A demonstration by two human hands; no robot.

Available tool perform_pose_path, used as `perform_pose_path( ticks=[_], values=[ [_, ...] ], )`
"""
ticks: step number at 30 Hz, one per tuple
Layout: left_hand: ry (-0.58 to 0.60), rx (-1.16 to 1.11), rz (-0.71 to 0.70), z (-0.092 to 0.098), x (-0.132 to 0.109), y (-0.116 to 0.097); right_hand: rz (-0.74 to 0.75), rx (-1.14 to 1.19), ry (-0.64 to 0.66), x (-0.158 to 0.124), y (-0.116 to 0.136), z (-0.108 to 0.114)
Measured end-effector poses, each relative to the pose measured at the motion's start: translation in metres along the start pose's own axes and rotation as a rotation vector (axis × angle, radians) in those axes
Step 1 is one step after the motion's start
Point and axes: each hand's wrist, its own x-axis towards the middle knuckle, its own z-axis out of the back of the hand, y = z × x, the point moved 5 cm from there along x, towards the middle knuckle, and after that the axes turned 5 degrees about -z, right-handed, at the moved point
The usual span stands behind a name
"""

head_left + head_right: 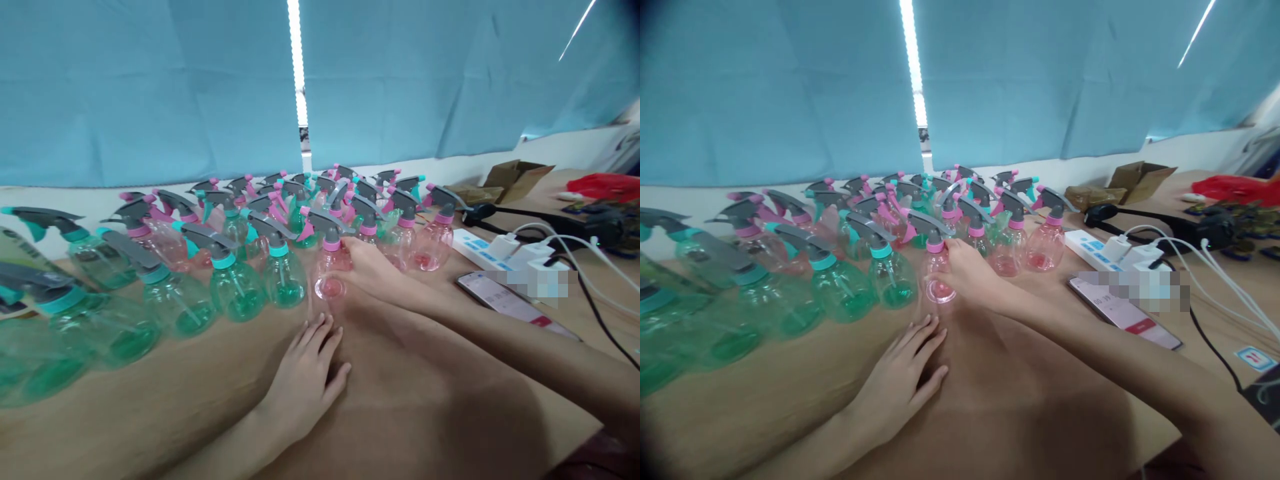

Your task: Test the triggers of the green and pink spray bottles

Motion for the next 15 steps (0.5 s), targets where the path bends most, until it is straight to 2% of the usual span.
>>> perform_pose_path(
  ticks=[8, 15],
  values=[
    [0.028, 0.011, -0.004, -0.002, 0.001, 0.0, -0.028, 0.044, -0.003, 0.01, 0.002, -0.006],
    [-0.004, -0.004, -0.008, -0.003, -0.001, 0.002, -0.034, 0.054, -0.006, 0.013, 0.003, -0.01]
  ],
)
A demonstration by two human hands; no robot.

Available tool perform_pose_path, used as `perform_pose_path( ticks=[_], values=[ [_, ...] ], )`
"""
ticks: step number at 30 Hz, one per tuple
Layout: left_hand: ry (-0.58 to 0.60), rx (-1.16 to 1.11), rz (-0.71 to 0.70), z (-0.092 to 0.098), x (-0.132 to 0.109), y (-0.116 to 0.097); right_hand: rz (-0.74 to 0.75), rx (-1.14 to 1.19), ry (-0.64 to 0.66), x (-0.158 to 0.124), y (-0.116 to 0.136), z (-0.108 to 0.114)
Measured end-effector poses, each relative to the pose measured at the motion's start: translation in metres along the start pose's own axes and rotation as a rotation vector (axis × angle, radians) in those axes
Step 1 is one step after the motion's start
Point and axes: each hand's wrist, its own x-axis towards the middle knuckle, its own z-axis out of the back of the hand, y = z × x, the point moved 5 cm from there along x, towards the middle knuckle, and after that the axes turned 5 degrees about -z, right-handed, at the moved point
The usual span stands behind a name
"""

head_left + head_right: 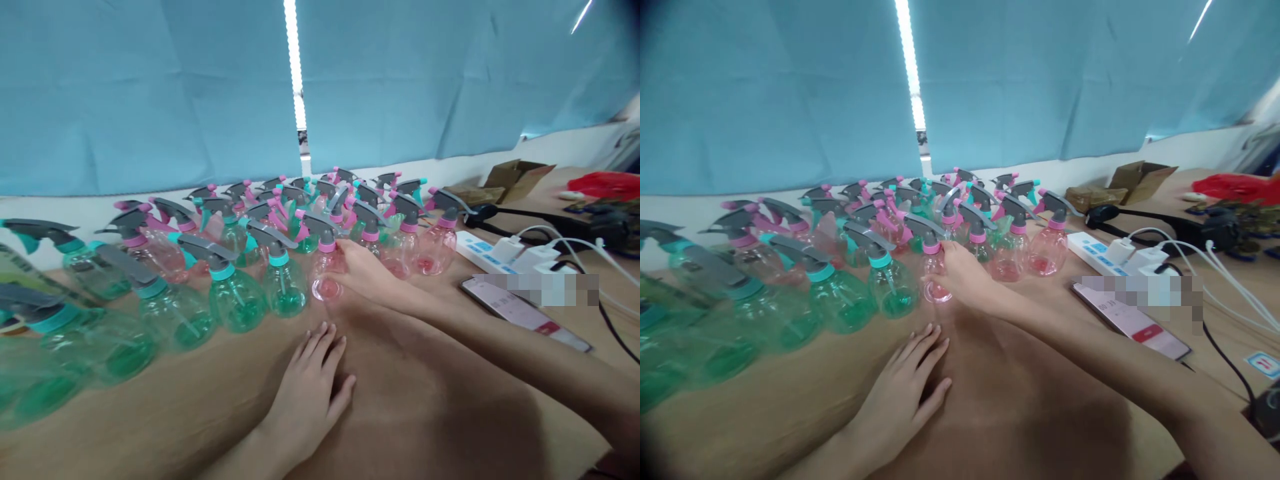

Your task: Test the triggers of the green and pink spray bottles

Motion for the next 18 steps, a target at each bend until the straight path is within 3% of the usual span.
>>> perform_pose_path(
  ticks=[6, 12, 15, 18],
  values=[
    [0.001, 0.038, -0.013, 0.0, 0.0, 0.002, 0.016, 0.042, -0.036, -0.023, -0.005, 0.018],
    [-0.016, 0.069, -0.033, 0.003, 0.0, 0.004, -0.098, 0.075, 0.027, -0.051, -0.039, 0.059],
    [-0.049, 0.06, -0.038, 0.003, 0.0, 0.006, -0.175, -0.016, -0.018, -0.049, -0.059, 0.073],
    [-0.083, 0.04, 0.0, 0.004, 0.001, 0.009, -0.19, -0.039, -0.066, -0.036, -0.068, 0.074]
  ],
)
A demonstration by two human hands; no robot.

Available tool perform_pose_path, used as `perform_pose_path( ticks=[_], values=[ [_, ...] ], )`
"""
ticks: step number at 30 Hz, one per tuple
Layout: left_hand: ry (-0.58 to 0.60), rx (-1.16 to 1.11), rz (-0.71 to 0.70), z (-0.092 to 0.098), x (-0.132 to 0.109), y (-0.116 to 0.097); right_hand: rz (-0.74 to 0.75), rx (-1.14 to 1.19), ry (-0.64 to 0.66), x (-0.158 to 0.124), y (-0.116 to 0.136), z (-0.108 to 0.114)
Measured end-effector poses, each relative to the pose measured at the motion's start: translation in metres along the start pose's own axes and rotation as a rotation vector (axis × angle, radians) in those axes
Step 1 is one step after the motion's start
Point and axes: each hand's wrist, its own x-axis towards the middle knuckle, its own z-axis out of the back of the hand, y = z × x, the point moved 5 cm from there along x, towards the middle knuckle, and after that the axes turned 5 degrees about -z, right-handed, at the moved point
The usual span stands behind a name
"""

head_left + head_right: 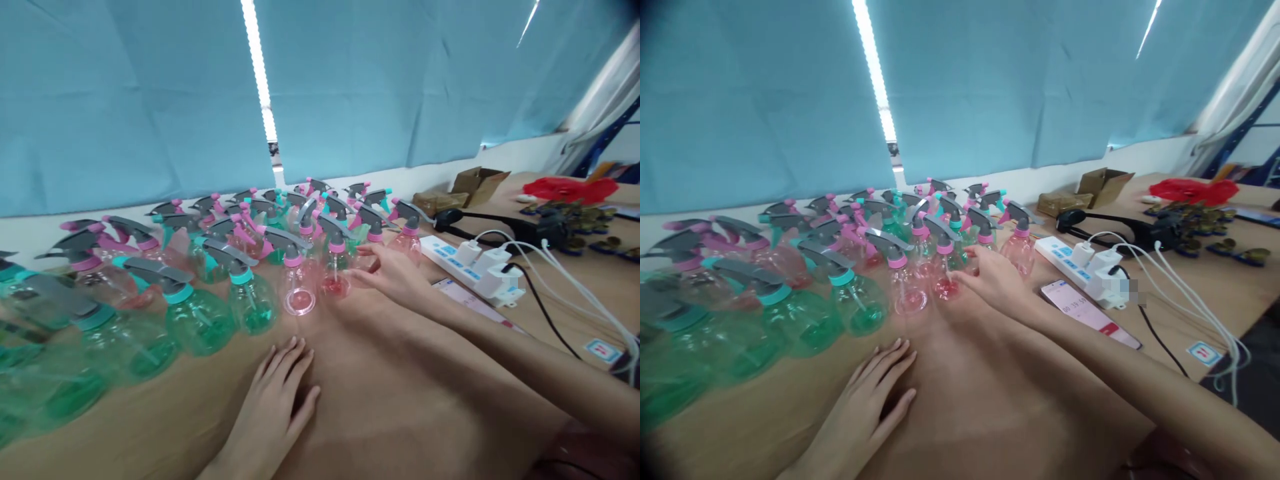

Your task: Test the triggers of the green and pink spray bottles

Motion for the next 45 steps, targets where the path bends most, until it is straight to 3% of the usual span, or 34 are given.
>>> perform_pose_path(
  ticks=[7, 13, 20, 25, 28, 31, 35, 37, 45],
  values=[
    [-0.017, -0.027, 0.079, 0.002, 0.0, 0.003, -0.009, 0.008, 0.001, 0.031, 0.005, -0.025],
    [-0.053, -0.035, 0.084, 0.001, -0.001, 0.004, -0.023, -0.013, 0.029, 0.035, 0.007, -0.029],
    [-0.038, -0.055, 0.089, 0.002, 0.0, 0.006, 0.083, -0.01, 0.098, 0.007, 0.005, -0.016],
    [-0.049, -0.067, 0.099, 0.002, -0.001, 0.007, 0.194, -0.076, 0.168, -0.026, 0.003, 0.007],
    [-0.056, -0.065, 0.1, 0.002, -0.001, 0.007, 0.25, -0.167, 0.027, -0.035, 0.005, 0.029],
    [-0.057, -0.061, 0.094, 0.002, 0.0, 0.007, 0.273, -0.003, 0.014, -0.033, 0.001, 0.034],
    [-0.055, -0.057, 0.102, 0.002, -0.001, 0.006, 0.204, 0.391, 0.196, -0.026, -0.008, 0.011],
    [-0.057, -0.058, 0.097, 0.003, -0.001, 0.006, 0.142, 0.515, 0.221, -0.024, -0.008, 0.002],
    [-0.058, -0.056, 0.091, 0.001, 0.001, 0.006, 0.082, 0.544, 0.083, -0.029, 0.018, 0.008]
  ],
)
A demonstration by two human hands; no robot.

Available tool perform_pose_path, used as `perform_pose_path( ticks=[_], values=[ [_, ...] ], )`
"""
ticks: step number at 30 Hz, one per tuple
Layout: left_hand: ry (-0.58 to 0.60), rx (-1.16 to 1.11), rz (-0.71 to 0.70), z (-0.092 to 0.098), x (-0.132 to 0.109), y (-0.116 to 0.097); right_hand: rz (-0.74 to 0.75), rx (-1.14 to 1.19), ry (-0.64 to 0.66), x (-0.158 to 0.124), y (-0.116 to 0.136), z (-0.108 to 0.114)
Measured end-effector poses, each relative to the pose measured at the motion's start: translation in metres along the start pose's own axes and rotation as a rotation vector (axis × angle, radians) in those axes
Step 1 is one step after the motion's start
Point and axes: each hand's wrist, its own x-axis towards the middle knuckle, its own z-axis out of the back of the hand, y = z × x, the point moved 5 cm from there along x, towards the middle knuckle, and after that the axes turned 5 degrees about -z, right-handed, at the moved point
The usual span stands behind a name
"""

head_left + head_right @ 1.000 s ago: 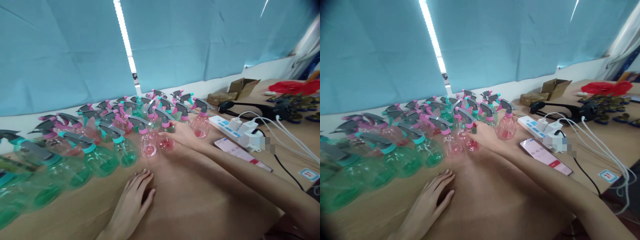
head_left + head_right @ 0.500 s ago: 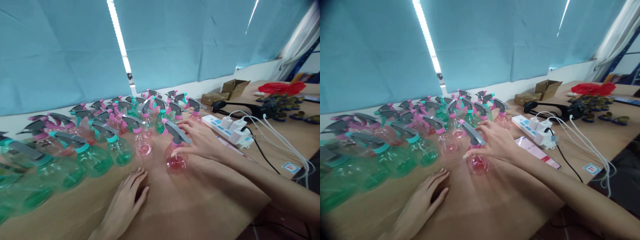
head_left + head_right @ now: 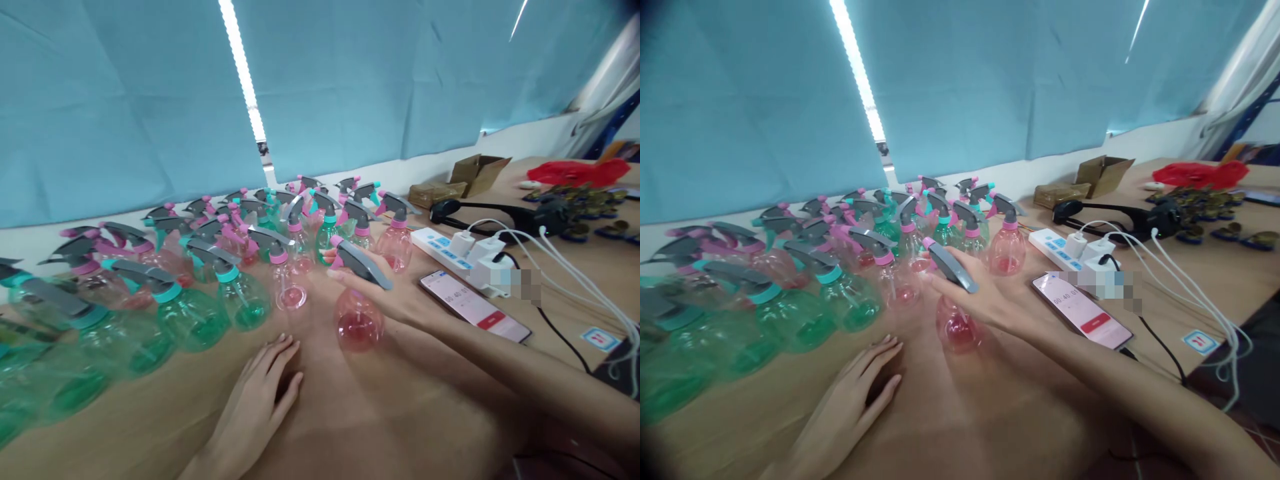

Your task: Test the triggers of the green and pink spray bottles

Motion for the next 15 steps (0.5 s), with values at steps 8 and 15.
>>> perform_pose_path(
  ticks=[8, 15],
  values=[
    [0.059, 0.013, -0.032, -0.011, 0.013, -0.009, 0.069, 0.127, 0.138, 0.005, 0.017, -0.021],
    [0.099, 0.009, -0.088, -0.017, 0.024, -0.019, 0.19, 0.264, 0.214, 0.018, 0.014, -0.04]
  ],
)
